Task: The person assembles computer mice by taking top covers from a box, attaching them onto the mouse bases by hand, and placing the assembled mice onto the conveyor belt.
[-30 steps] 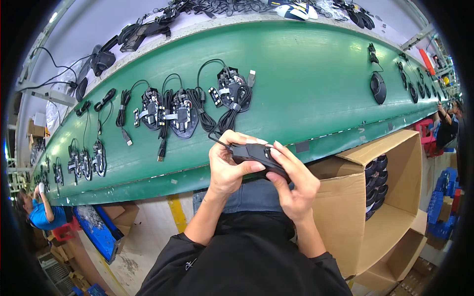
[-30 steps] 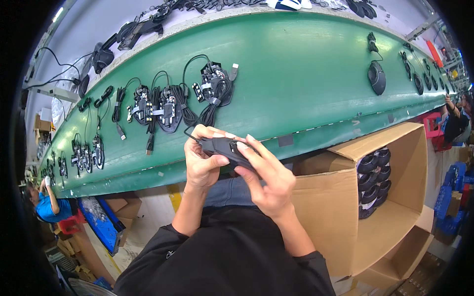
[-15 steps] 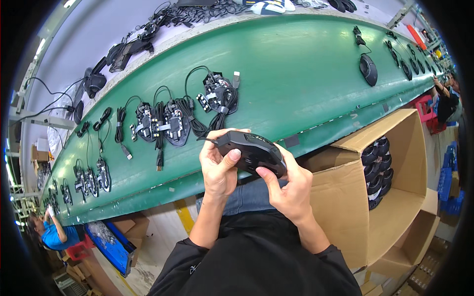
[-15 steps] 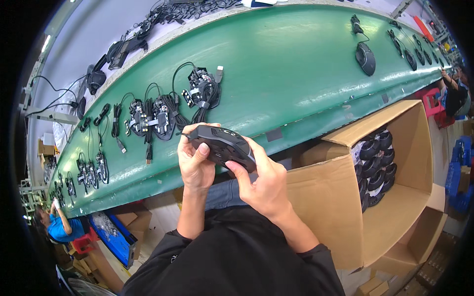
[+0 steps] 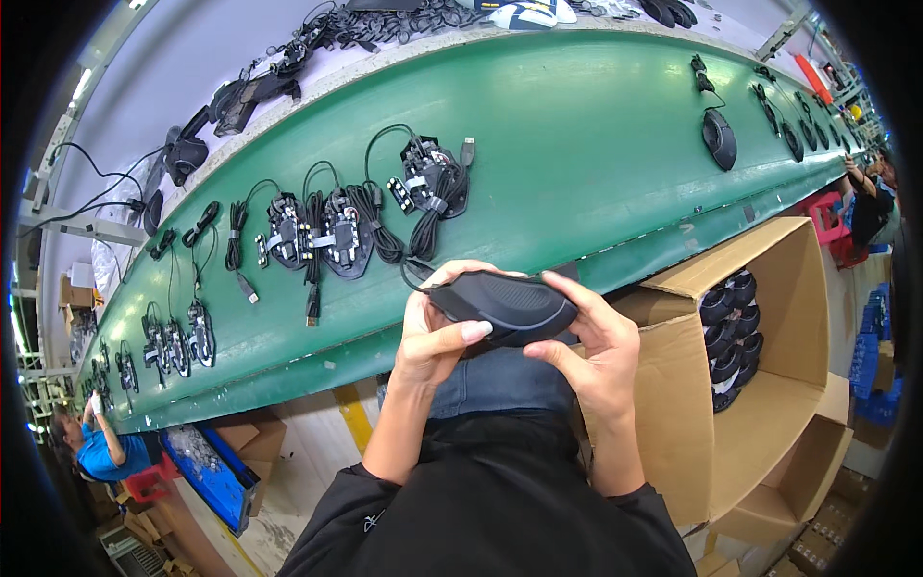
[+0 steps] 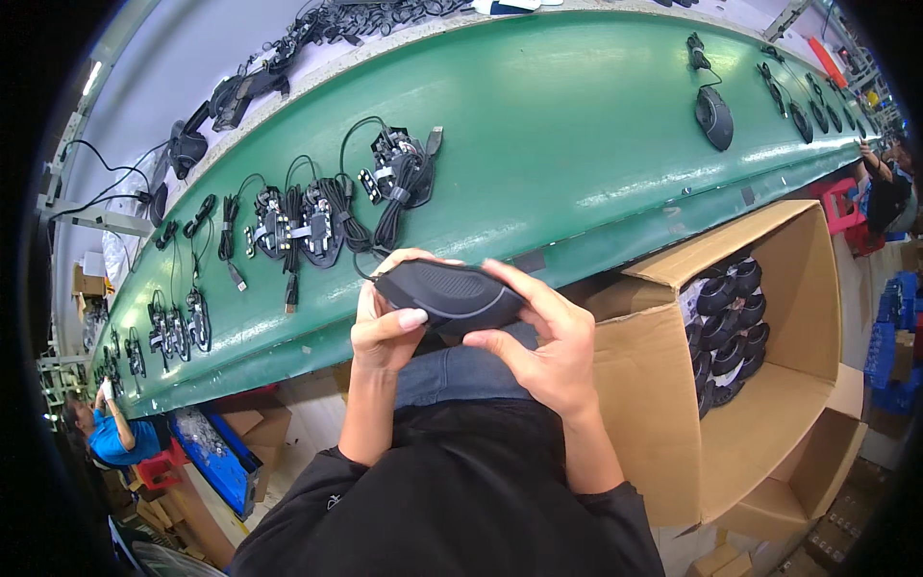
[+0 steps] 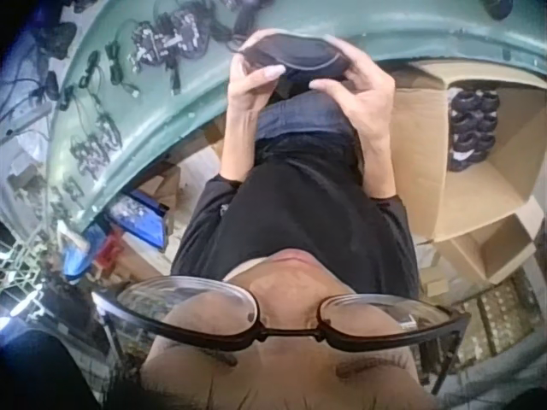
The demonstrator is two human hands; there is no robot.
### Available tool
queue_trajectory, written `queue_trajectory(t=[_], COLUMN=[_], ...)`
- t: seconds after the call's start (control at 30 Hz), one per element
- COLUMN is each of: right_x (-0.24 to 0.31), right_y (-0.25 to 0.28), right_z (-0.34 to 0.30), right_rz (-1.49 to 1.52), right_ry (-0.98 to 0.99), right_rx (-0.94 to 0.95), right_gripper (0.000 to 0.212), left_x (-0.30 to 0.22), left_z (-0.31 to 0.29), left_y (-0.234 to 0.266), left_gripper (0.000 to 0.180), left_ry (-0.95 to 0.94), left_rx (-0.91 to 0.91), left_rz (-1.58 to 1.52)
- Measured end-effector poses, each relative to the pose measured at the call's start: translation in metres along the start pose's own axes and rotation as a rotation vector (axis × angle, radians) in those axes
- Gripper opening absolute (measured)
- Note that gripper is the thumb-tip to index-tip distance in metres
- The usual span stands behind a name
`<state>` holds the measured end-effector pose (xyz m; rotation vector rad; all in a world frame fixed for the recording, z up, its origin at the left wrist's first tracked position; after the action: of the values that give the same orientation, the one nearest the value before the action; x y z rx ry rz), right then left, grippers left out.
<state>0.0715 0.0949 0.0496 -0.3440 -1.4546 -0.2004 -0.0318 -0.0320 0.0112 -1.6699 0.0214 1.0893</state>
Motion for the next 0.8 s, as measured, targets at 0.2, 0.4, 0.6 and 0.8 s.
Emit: queue_trajectory(t=[0.2,0.4,0.6,0.8], right_x=[0.015,0.036,0.031,0.073], right_y=[-0.005,-0.014,-0.013,0.067], right_z=[-0.002,-0.005,-0.001,0.037], right_rz=[-0.205,-0.469,-0.438,-0.333], right_ry=[0.108,0.246,-0.009,-0.179], right_rx=[0.015,0.026,0.051,-0.143], right_gripper=[0.048,0.043,0.046,0.038], left_x=[-0.005,-0.004,0.012,0.014], left_z=[-0.003,-0.004,0.005,0.004], left_y=[0.005,0.009,0.005,0.004], left_gripper=[0.039,0.041,0.04,0.043], left_ry=[-0.205,-0.205,0.022,0.099], left_rx=[0.144,0.187,0.005,0.099], left_rz=[0.01,-0.027,-0.062,0.107])
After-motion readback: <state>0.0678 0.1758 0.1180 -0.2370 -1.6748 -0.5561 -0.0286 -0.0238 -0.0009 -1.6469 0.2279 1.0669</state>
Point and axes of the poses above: each hand's wrist, its own z-axis towards the middle knuckle, its own y-axis out of the back of the hand, x = y × z, the point moved 7 cm from there along z, towards the middle knuckle, and after that the axes turned 7 degrees about x, right-handed, at the moved point
